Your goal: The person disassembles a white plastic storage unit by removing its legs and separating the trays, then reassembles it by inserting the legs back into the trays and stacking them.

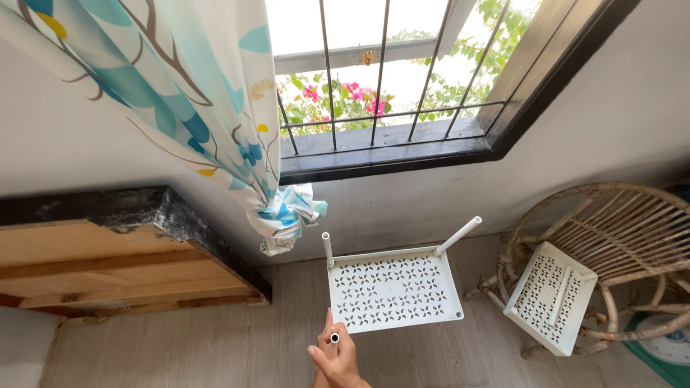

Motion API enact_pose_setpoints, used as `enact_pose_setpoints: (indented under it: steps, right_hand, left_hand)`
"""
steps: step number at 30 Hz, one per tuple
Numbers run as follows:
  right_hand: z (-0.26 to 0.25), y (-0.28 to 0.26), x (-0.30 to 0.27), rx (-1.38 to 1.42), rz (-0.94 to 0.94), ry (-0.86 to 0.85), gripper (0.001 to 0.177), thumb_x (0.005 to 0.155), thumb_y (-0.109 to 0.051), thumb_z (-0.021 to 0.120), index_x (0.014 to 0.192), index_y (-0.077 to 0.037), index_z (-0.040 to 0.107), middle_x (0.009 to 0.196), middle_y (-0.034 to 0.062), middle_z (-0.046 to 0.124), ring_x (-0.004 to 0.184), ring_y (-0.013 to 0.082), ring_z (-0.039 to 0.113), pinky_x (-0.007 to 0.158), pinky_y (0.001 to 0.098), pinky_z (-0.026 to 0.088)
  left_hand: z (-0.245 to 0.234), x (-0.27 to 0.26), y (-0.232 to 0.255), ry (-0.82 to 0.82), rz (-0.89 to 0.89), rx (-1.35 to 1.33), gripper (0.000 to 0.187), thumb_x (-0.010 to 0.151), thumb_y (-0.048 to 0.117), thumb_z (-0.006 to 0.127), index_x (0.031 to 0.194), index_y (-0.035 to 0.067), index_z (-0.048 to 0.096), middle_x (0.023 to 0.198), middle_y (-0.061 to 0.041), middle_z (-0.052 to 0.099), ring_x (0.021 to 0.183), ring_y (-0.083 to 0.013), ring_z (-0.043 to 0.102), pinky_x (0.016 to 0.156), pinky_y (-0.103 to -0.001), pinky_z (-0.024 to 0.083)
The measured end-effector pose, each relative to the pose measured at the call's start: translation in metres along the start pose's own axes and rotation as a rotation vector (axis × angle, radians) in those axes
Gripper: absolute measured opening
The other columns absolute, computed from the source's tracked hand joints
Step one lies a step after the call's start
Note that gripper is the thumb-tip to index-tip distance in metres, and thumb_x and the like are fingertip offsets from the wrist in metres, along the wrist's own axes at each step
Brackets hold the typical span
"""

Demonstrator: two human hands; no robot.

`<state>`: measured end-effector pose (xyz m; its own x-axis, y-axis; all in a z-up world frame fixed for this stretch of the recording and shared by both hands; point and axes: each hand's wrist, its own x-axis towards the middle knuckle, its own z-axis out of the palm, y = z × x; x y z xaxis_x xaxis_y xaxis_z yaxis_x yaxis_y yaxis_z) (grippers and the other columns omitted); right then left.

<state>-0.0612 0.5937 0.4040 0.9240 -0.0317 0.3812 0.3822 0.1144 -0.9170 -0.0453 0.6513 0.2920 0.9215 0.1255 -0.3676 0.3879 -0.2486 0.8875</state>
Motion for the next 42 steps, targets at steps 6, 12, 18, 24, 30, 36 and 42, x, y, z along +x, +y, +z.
enact_pose_setpoints:
  steps: [6, 12, 18, 24, 30, 36, 42]
  right_hand:
    - [-0.006, 0.048, 0.017, -0.060, 0.391, -0.050, 0.040, 0.086, -0.016, 0.071, 0.054, -0.001, 0.054, 0.048, -0.0002, 0.049, 0.051, 0.0070, 0.042, 0.052, 0.0276, 0.041]
    - [-0.034, 0.056, 0.039, -0.123, 0.382, -0.711, 0.034, 0.083, -0.016, 0.064, 0.055, 0.000, 0.053, 0.049, 0.0045, 0.044, 0.048, 0.0107, 0.035, 0.048, 0.0293, 0.032]
    - [-0.041, 0.041, 0.073, -0.065, 0.368, -1.007, 0.019, 0.080, -0.016, 0.062, 0.069, -0.001, 0.064, 0.059, 0.0043, 0.055, 0.056, 0.0116, 0.048, 0.060, 0.0306, 0.043]
    - [-0.019, 0.021, 0.023, -0.063, 0.160, -0.237, 0.025, 0.083, -0.014, 0.072, 0.079, 0.001, 0.053, 0.070, 0.0078, 0.051, 0.068, 0.0104, 0.048, 0.063, 0.0295, 0.043]
    - [0.007, 0.056, 0.012, -0.128, 0.370, -0.020, 0.041, 0.082, -0.013, 0.073, 0.054, -0.001, 0.046, 0.048, 0.0019, 0.049, 0.050, 0.0074, 0.041, 0.047, 0.0292, 0.036]
    - [-0.033, 0.058, 0.051, -0.136, 0.331, -0.804, 0.028, 0.080, -0.014, 0.063, 0.058, 0.000, 0.052, 0.050, 0.0041, 0.043, 0.047, 0.0133, 0.038, 0.048, 0.0324, 0.035]
    - [-0.032, 0.037, 0.099, 0.010, 0.474, -1.127, 0.019, 0.080, -0.014, 0.061, 0.066, 0.000, 0.059, 0.060, 0.0042, 0.054, 0.056, 0.0120, 0.047, 0.056, 0.0306, 0.041]
  left_hand:
    - [-0.005, 0.011, -0.004, -0.009, -0.007, 0.049, 0.054, 0.102, 0.034, 0.047, 0.149, 0.010, 0.037, 0.108, -0.012, 0.070, 0.093, -0.0196, 0.067, 0.083, -0.036, 0.056]
    - [-0.007, 0.019, -0.003, -0.036, -0.009, 0.083, 0.059, 0.100, 0.033, 0.047, 0.153, 0.011, 0.032, 0.109, -0.013, 0.070, 0.093, -0.0210, 0.067, 0.082, -0.037, 0.056]
    - [-0.014, 0.024, -0.009, -0.055, -0.019, 0.115, 0.064, 0.099, 0.033, 0.047, 0.157, 0.013, 0.027, 0.110, -0.014, 0.070, 0.093, -0.0225, 0.068, 0.082, -0.038, 0.056]
    - [-0.015, 0.024, -0.015, -0.128, -0.177, 0.264, 0.070, 0.100, 0.032, 0.042, 0.164, 0.017, 0.019, 0.110, -0.017, 0.070, 0.092, -0.0264, 0.069, 0.083, -0.039, 0.056]
    - [-0.020, 0.004, -0.021, 0.011, 0.175, 0.033, 0.058, 0.102, 0.030, 0.051, 0.152, 0.005, 0.035, 0.108, -0.010, 0.068, 0.095, -0.0217, 0.065, 0.080, -0.037, 0.054]
    - [-0.012, 0.021, -0.015, -0.019, 0.023, 0.072, 0.061, 0.100, 0.029, 0.054, 0.153, 0.006, 0.034, 0.111, -0.011, 0.066, 0.097, -0.0230, 0.064, 0.082, -0.038, 0.054]
    - [-0.014, 0.046, -0.001, 0.022, 0.035, 0.094, 0.063, 0.098, 0.028, 0.056, 0.153, 0.006, 0.033, 0.114, -0.011, 0.064, 0.100, -0.0244, 0.063, 0.084, -0.038, 0.053]
